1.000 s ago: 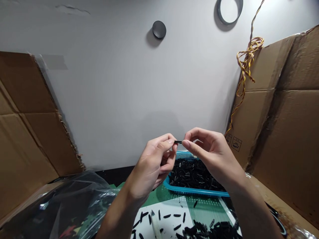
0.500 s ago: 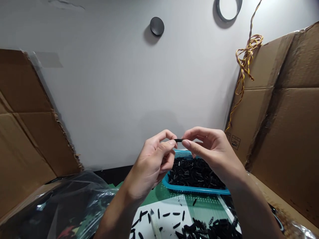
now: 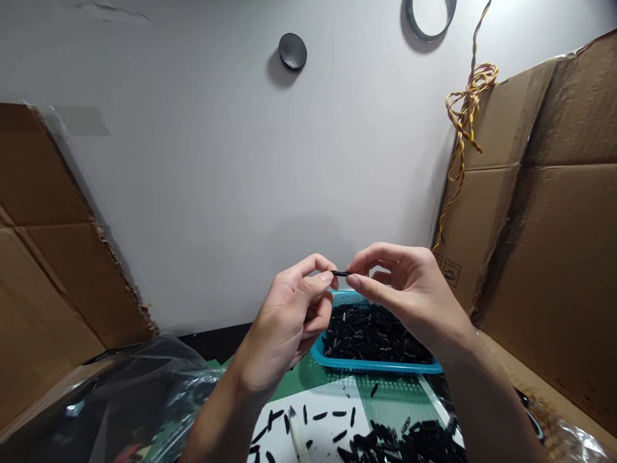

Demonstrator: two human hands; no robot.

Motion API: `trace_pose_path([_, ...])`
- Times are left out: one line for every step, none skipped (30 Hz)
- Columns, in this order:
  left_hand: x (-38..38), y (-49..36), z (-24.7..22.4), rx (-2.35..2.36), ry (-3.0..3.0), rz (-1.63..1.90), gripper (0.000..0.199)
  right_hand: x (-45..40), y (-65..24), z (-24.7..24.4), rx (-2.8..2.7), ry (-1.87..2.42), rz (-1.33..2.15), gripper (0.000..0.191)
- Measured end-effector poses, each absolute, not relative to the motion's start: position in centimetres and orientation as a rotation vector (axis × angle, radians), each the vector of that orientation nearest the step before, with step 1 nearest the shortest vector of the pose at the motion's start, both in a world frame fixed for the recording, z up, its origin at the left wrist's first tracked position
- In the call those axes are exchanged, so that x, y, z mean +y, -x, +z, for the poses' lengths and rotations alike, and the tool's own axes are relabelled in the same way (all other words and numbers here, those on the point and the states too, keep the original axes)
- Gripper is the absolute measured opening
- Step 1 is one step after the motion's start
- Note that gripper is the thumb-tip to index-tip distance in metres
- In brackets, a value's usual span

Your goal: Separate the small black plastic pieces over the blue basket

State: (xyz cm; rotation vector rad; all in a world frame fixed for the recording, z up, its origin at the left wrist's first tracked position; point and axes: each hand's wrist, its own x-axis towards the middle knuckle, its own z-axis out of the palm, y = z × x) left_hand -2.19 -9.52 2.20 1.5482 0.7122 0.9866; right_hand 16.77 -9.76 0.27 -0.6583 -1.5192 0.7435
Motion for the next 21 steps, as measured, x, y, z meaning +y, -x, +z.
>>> trace_pose_path([-9.5, 2.2, 2.1, 0.716, -1.554, 0.981, 0.024, -9.8, -16.8, 0.3, -1.520, 0.664, 0.734, 0.009])
trace_pose_path([-9.5, 2.2, 2.1, 0.720, -1.557, 0.978, 0.025, -9.8, -16.8, 0.3, -1.522, 0.669, 0.727, 0.009])
trace_pose_path([-9.4, 2.1, 2.0, 0.724, -1.559, 0.979, 0.027, -9.8, -16.8, 0.3, -1.524, 0.672, 0.721, 0.009])
trace_pose_path([-9.4, 2.1, 2.0, 0.727, -1.562, 0.983, 0.029, -9.9, -16.8, 0.3, -1.526, 0.672, 0.714, 0.009])
trace_pose_path([-9.3, 2.1, 2.0, 0.727, -1.565, 0.987, 0.031, -9.9, -16.7, 0.3, -1.529, 0.674, 0.707, 0.008])
trace_pose_path([-9.3, 2.1, 2.0, 0.726, -1.569, 0.990, 0.032, -10.0, -16.7, 0.3, -1.530, 0.677, 0.696, 0.007])
trace_pose_path([-9.2, 2.1, 2.0, 0.724, -1.569, 0.993, 0.032, -10.0, -16.7, 0.3, -1.532, 0.679, 0.685, 0.007])
trace_pose_path([-9.2, 2.1, 2.0, 0.726, -1.569, 0.998, 0.032, -10.0, -16.8, 0.3, -1.532, 0.684, 0.676, 0.006])
trace_pose_path([-9.2, 2.1, 2.1, 0.732, -1.564, 1.002, 0.032, -10.0, -16.8, 0.3, -1.529, 0.692, 0.665, 0.005])
trace_pose_path([-9.2, 2.1, 2.2, 0.742, -1.554, 1.007, 0.032, -9.9, -16.9, 0.2, -1.525, 0.707, 0.646, 0.004])
trace_pose_path([-9.2, 2.1, 2.3, 0.755, -1.541, 1.013, 0.032, -9.8, -17.0, 0.1, -1.518, 0.733, 0.610, 0.003])
trace_pose_path([-9.3, 2.2, 2.4, 0.767, -1.526, 1.021, 0.032, -9.5, -17.1, -0.1, -1.510, 0.774, 0.553, 0.004])
trace_pose_path([-9.3, 2.2, 2.4, 0.774, -1.513, 1.027, 0.032, -9.2, -17.2, -0.2, -1.504, 0.831, 0.478, 0.008])
trace_pose_path([-9.4, 2.3, 2.4, 0.778, -1.502, 1.036, 0.032, -8.8, -17.3, -0.4, -1.502, 0.906, 0.389, 0.013])
trace_pose_path([-9.4, 2.3, 2.5, 0.779, -1.494, 1.045, 0.033, -8.5, -17.3, -0.6, -1.506, 0.993, 0.302, 0.016])
trace_pose_path([-9.4, 2.4, 2.4, 0.779, -1.487, 1.056, 0.033, -8.2, -17.3, -0.7, -1.514, 1.081, 0.233, 0.018])
trace_pose_path([-9.4, 2.4, 2.4, 0.779, -1.481, 1.062, 0.034, -8.1, -17.3, -0.8, -1.528, 1.147, 0.198, 0.018])
trace_pose_path([-9.4, 2.4, 2.4, 0.784, -1.474, 1.066, 0.035, -8.2, -17.1, -0.8, -1.548, 1.178, 0.202, 0.019])
trace_pose_path([-9.3, 2.3, 2.4, 0.793, -1.469, 1.069, 0.037, -8.4, -16.9, -0.7, -1.568, 1.166, 0.236, 0.021])
trace_pose_path([-9.3, 2.3, 2.3, 0.804, -1.463, 1.071, 0.040, -8.9, -16.6, -0.5, -1.589, 1.101, 0.293, 0.022])
trace_pose_path([-9.2, 2.2, 2.3, 0.813, -1.459, 1.071, 0.044, -9.4, -16.2, -0.2, -1.607, 1.006, 0.353, 0.021])
